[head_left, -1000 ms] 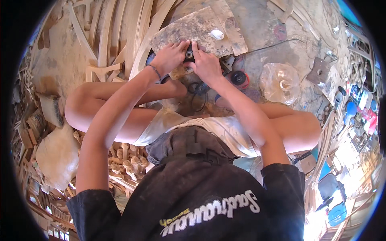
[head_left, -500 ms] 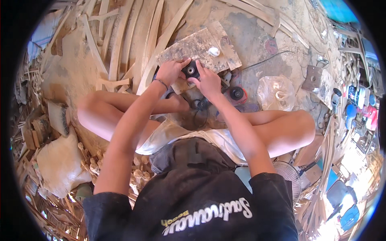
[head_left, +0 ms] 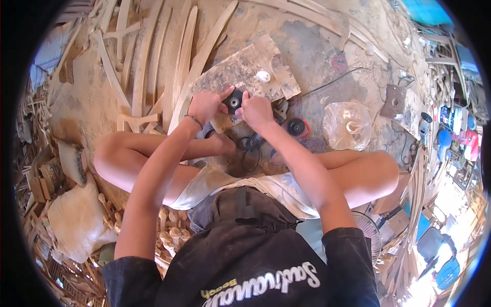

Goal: The person cuts a piece of sandpaper with scissors, applies it to a sanding disk, and uses a handheld power tool to sand a wooden furniture leg while seated on the floor of a workshop.

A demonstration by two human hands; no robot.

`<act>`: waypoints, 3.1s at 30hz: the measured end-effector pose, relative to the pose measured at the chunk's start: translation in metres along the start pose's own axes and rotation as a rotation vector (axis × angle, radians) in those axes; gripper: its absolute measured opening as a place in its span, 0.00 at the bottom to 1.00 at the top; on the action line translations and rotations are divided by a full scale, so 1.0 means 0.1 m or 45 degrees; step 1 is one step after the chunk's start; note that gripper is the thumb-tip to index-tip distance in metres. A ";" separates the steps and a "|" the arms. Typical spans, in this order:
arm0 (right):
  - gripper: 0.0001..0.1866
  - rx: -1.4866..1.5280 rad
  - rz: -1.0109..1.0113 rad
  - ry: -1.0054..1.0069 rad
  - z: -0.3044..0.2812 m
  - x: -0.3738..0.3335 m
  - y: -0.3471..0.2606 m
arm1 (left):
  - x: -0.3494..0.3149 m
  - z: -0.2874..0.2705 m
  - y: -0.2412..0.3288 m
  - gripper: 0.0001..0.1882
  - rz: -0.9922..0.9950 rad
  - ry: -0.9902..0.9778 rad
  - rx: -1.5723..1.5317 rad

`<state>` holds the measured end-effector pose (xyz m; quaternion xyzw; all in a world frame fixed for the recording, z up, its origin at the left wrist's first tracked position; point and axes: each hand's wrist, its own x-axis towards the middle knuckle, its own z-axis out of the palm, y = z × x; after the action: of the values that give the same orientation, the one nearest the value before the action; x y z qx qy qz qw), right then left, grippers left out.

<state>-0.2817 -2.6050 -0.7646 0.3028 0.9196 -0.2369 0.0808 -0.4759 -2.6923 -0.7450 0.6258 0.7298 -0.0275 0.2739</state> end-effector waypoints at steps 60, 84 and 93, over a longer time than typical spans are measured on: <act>0.06 1.999 0.236 0.455 0.00 -1.33 -0.42 | -1.15 0.49 1.07 0.11 -0.091 0.680 -1.759; 0.10 2.099 0.435 0.535 -0.06 -1.25 -0.46 | -1.05 0.69 1.08 0.07 -0.345 0.662 -2.080; 0.06 1.532 0.231 0.220 0.00 -1.28 -0.24 | -1.13 0.63 0.88 0.06 -0.116 0.482 -1.521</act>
<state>-0.1930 -2.6883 -0.7178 0.3905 0.5984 -0.6812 -0.1594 -0.3637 -2.7993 -0.7226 0.3270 0.6809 0.4848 0.4409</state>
